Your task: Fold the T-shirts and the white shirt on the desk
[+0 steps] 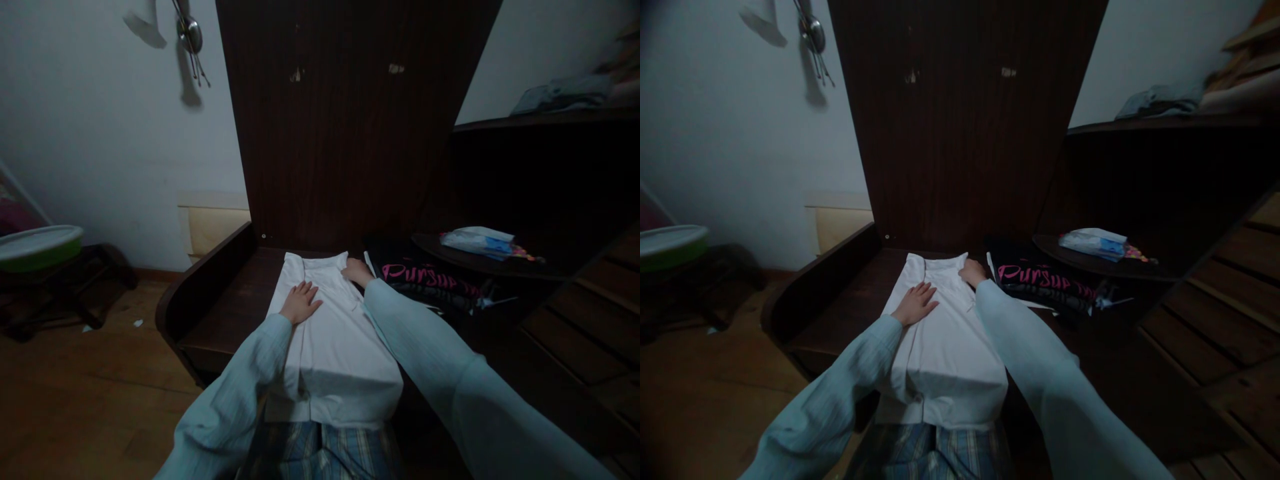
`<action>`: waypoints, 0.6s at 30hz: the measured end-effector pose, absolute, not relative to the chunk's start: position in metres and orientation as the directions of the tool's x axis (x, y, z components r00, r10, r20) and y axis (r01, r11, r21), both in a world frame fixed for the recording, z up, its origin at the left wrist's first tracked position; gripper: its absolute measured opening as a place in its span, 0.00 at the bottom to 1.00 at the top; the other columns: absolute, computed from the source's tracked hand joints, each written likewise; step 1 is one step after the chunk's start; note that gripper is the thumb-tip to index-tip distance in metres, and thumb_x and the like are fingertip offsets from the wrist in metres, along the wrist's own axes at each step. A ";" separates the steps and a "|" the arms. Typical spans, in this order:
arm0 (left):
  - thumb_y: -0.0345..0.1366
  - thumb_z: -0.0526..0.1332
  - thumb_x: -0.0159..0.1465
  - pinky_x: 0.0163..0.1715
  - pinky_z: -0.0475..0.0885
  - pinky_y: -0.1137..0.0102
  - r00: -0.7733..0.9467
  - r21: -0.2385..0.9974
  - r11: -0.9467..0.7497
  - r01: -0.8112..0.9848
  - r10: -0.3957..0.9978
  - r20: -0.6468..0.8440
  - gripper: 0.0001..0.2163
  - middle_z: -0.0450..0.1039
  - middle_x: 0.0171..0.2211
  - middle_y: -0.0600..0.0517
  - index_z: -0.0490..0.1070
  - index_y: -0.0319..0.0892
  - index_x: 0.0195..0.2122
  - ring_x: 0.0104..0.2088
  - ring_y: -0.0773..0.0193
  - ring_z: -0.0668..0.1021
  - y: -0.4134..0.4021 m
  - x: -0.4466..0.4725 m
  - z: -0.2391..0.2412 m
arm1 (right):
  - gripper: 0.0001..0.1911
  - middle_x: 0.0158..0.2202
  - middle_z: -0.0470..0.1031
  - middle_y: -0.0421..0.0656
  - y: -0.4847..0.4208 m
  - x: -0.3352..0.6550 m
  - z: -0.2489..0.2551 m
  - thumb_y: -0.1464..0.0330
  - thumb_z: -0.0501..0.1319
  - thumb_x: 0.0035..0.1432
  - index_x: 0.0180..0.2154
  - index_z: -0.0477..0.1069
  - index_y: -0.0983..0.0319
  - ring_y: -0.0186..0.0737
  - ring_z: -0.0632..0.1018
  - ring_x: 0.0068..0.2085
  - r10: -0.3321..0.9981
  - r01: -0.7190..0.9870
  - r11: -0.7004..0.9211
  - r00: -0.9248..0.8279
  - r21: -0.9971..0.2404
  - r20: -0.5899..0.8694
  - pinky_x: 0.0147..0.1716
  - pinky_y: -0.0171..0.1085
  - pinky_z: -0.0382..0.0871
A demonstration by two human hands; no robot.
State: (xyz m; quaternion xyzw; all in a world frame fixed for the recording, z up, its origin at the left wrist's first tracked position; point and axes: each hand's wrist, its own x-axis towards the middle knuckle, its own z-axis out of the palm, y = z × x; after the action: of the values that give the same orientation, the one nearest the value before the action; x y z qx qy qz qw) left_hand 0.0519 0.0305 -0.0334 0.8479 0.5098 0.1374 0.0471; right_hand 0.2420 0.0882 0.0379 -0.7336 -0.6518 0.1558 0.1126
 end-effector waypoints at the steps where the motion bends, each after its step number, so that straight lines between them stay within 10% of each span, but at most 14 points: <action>1: 0.46 0.47 0.62 0.55 0.52 0.53 0.441 0.221 -0.475 0.852 0.878 0.187 0.22 0.55 0.58 0.44 0.59 0.42 0.54 0.59 0.51 0.54 0.030 0.052 -0.034 | 0.19 0.45 0.71 0.56 0.089 0.233 0.040 0.76 0.57 0.43 0.41 0.70 0.69 0.52 0.72 0.47 0.994 0.915 -0.103 0.082 -0.390 -0.071 0.38 0.38 0.68; 12: 0.28 0.47 0.58 0.51 0.61 0.66 0.308 0.391 -0.433 0.812 0.888 0.342 0.24 0.64 0.50 0.37 0.49 0.27 0.56 0.51 0.60 0.67 0.029 0.051 -0.033 | 0.06 0.19 0.71 0.46 0.085 0.157 0.024 0.72 0.55 0.54 0.29 0.68 0.69 0.36 0.75 0.22 0.986 0.648 -0.066 -0.076 -0.759 -0.150 0.22 0.31 0.71; 18: 0.26 0.48 0.57 0.52 0.60 0.64 0.423 0.289 -0.528 0.799 0.834 0.354 0.22 0.68 0.47 0.43 0.59 0.36 0.54 0.49 0.60 0.68 0.030 0.049 -0.033 | 0.07 0.21 0.70 0.40 0.075 0.186 0.037 0.71 0.53 0.56 0.27 0.64 0.65 0.27 0.71 0.21 0.985 0.517 -0.024 -0.136 -0.855 -0.109 0.21 0.26 0.66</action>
State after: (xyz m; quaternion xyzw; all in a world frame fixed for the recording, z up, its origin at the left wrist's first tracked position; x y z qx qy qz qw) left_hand 0.0490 0.0303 -0.0331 0.8428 0.4843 0.2318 0.0383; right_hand 0.1858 0.0746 0.0367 -0.5903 -0.6361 0.4042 0.2891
